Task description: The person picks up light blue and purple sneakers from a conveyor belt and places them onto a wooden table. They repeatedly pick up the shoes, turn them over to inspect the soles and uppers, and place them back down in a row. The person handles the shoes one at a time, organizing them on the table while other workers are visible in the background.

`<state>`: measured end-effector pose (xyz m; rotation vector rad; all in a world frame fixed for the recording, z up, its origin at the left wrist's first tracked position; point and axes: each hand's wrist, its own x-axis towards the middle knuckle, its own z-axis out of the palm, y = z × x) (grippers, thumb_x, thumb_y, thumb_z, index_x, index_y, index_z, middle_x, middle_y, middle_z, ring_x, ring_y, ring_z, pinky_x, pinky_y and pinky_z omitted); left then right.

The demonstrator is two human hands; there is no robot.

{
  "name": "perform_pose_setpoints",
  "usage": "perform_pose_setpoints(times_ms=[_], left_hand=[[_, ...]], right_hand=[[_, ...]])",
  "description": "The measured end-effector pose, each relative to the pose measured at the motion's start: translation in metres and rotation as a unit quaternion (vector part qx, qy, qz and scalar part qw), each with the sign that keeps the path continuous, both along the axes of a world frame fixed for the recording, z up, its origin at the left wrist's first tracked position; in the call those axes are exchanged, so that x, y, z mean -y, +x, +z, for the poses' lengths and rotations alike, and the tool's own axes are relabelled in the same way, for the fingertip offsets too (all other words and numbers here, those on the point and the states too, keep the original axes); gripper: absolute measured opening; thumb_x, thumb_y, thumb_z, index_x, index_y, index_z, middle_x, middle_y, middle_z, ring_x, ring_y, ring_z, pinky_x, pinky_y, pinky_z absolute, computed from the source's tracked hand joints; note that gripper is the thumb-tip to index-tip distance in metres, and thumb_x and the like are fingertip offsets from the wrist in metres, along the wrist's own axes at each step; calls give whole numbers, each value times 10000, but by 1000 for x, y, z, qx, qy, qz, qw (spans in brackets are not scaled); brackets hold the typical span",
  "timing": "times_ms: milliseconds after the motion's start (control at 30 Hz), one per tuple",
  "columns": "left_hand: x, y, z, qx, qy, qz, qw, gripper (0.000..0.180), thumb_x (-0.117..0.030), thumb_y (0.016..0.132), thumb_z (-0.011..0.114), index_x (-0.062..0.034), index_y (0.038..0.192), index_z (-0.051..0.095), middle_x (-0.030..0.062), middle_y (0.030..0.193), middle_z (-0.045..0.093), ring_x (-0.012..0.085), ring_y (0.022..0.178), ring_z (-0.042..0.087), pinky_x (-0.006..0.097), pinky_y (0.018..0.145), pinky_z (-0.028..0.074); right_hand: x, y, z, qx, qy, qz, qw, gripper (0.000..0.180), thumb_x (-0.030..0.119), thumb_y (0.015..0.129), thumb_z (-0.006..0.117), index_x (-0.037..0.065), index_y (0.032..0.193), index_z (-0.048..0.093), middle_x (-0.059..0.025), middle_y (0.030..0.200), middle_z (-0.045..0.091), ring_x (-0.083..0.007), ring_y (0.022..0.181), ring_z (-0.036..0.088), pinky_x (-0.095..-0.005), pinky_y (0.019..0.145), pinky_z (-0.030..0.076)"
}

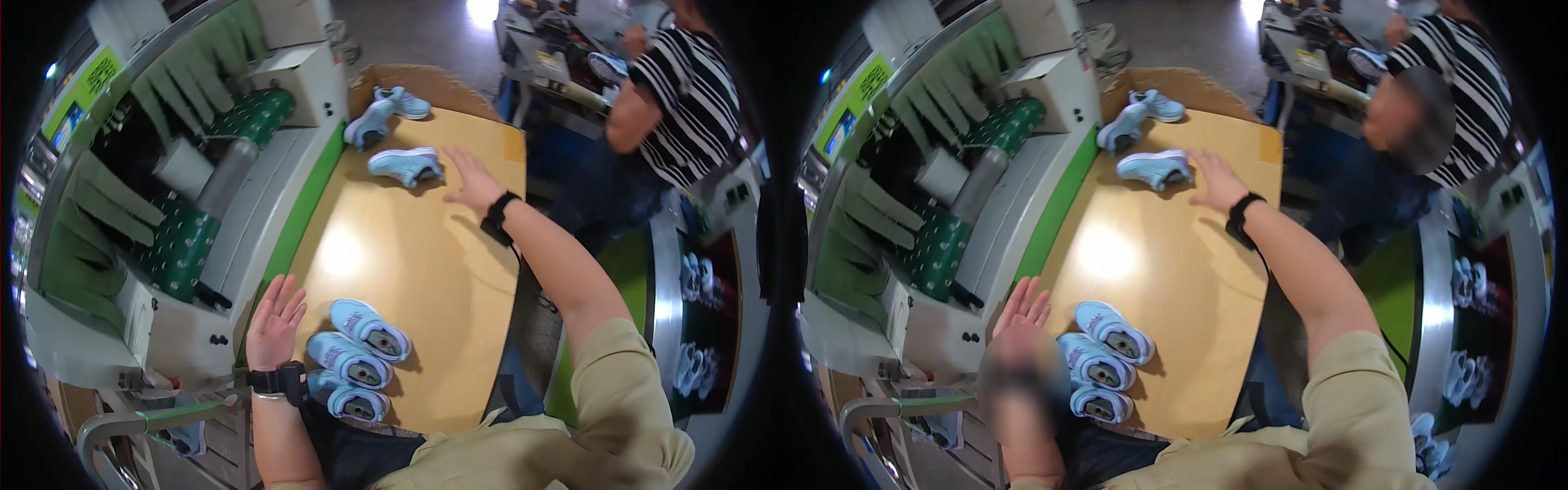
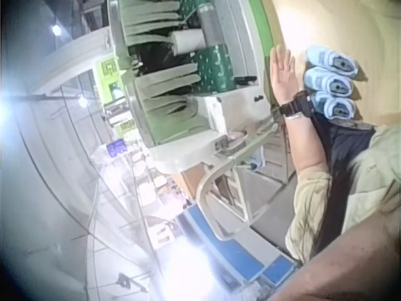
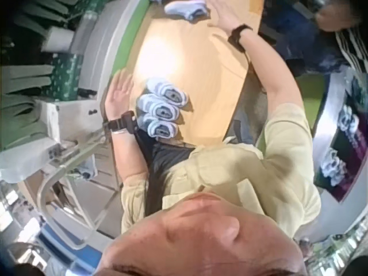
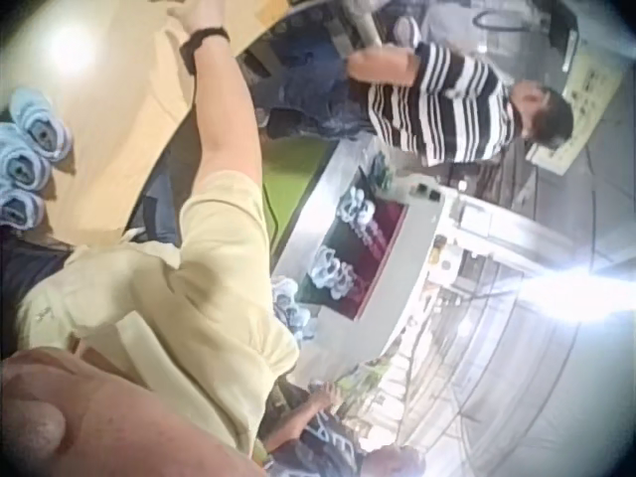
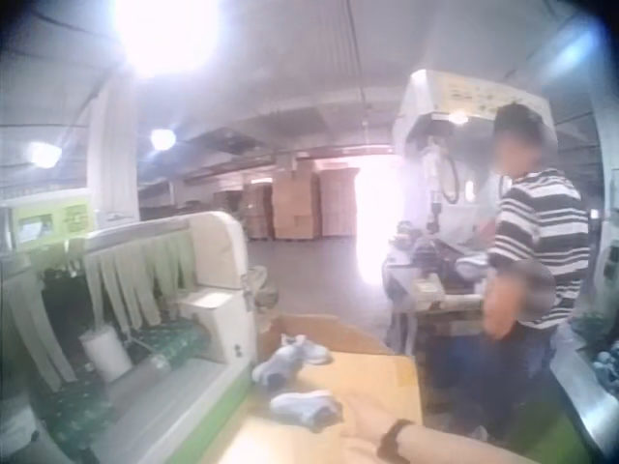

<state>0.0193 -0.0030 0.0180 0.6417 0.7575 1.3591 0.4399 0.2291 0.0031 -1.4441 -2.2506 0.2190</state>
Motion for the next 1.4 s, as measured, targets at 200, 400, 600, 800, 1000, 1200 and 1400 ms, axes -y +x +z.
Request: perform_pose_setpoints(times_ms=[200,400,600,800,1000,1200,1400], left_hand=[[4,-4,1,8,15,16,1000,568,-273,1002,447,2,1478,306,197,1514,350,340,1327,441,433,1097,363],[-6,1,0,19,6,-13,1000,540,-257,1011,416,19,1465,323,194,1493,383,317,1319,452,408,1085,373],[-6,5,7,-8,18,-18,1000,542,-280,1014,407,18,1461,334,197,1496,378,317,1319,454,413,1087,377],[-6,15,9,-64,20,-20,998,530,-241,996,486,21,1442,370,193,1448,449,291,1268,512,388,1050,420],[11,47,21,-198,144,-59,968,708,-438,1000,481,-55,1524,198,167,1499,386,286,1336,442,387,1023,439],[-7,21,85,65,161,-16,985,677,-576,940,459,-97,1414,398,125,1347,541,298,1185,583,420,860,564],[-48,-38,82,287,165,163,929,465,-266,1013,497,43,1351,420,211,1374,486,351,1313,448,477,1117,395]], right_hand=[[-40,-89,6,149,-45,-25,987,786,292,643,836,82,1313,482,-207,1276,535,-378,1191,504,-463,981,430],[80,-95,30,133,-198,32,971,543,380,738,759,-37,1049,604,-215,1018,663,-356,926,646,-414,809,526],[182,-91,-14,-173,-241,156,942,761,273,831,731,-63,1405,361,-255,1292,547,-333,1211,548,-353,1003,442],[181,-107,-10,-275,-298,48,913,749,191,826,741,-23,1427,349,-198,1270,550,-244,1170,556,-336,995,443],[223,-172,82,-556,-326,249,723,824,174,945,625,26,1541,77,-228,1474,355,-282,1363,367,-397,1120,293],[240,-151,19,-178,-182,162,953,650,196,878,661,-18,1414,361,-264,1421,382,-393,1347,369,-435,1128,299],[247,-155,-11,-259,-268,161,914,725,67,860,672,65,1473,285,-221,1336,460,-303,1251,465,-388,1063,368]])
